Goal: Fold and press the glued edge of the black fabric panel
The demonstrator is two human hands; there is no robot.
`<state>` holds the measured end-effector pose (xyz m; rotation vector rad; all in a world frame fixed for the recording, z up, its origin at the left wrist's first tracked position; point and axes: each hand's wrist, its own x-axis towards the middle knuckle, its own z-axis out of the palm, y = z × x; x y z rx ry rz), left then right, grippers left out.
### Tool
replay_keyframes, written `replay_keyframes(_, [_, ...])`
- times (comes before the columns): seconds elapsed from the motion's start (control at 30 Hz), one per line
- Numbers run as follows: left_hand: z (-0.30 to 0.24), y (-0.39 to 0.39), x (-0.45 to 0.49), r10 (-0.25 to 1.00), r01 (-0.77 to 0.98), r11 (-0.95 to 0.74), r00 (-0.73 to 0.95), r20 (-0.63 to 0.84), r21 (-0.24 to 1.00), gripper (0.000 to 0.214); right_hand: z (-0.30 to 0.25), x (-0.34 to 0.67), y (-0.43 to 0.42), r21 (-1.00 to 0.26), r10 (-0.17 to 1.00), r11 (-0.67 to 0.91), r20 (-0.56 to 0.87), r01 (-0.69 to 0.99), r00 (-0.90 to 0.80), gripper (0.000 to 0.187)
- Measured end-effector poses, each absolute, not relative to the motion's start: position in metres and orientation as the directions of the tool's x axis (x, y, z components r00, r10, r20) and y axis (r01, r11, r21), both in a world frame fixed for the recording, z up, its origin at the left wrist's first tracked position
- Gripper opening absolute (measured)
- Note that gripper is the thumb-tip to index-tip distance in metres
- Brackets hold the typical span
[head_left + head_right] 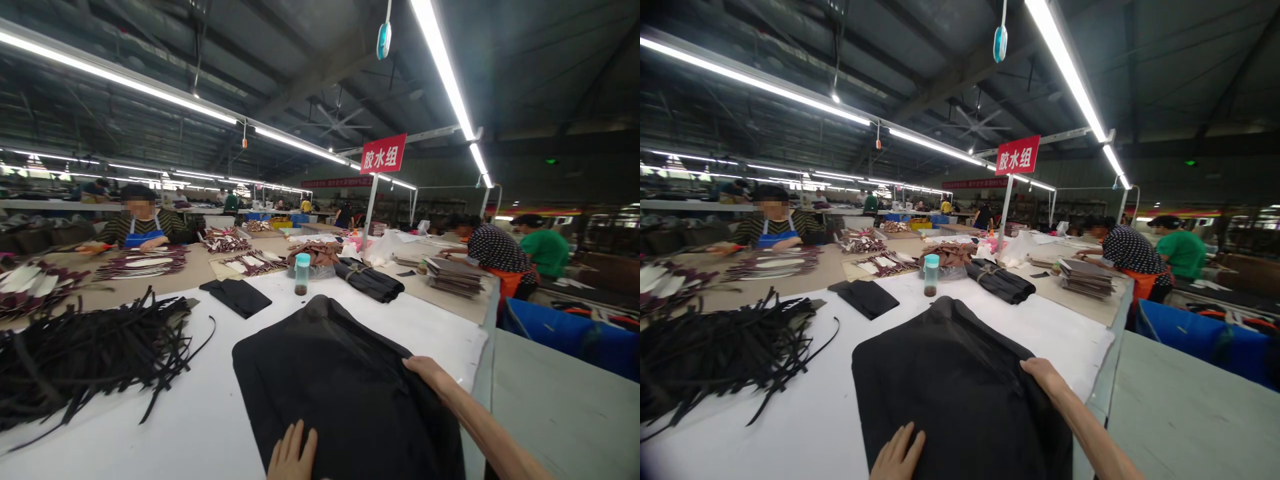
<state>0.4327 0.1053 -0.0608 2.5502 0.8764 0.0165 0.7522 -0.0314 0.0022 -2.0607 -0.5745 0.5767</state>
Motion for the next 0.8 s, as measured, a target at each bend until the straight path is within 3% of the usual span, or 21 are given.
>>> replay_keyframes(0.2, [-0.049,0.112,0.437,0.583,0.592,-0.696,0.796,-0.161,0.407,0.063,0.029,0.768,-0.039,-0.819,0.704,-0.481,-0.148,0.313,0.695,0.036])
replay_keyframes(0.37, [-0.051,0.119,0.438,0.597,0.605,-0.700,0.788,-0.154,0.380,0.062,0.026,0.775,-0.030,-0.689,0.703,-0.566,-0.116,0.453,0.702,0.039])
replay_keyframes(0.47, [-0.055,0.121,0.440,0.608,0.614,-0.692,0.779,-0.153,0.380,0.063,0.018,0.772,-0.030,-0.555,0.671,-0.627,-0.028,0.547,0.741,0.038])
replay_keyframes(0.57, [-0.057,0.121,0.441,0.608,0.606,-0.693,0.783,-0.136,0.391,0.062,0.015,0.759,-0.037,-0.410,0.623,-0.664,0.161,0.626,0.766,0.024])
replay_keyframes(0.63, [-0.056,0.121,0.441,0.602,0.597,-0.695,0.788,-0.130,0.401,0.061,0.014,0.744,-0.042,-0.328,0.623,-0.650,0.286,0.686,0.728,0.026])
replay_keyframes(0.8, [-0.056,0.125,0.427,0.562,0.534,-0.736,0.825,-0.065,0.417,0.056,-0.015,0.708,-0.039,0.071,0.774,-0.429,0.542,0.901,0.326,0.032])
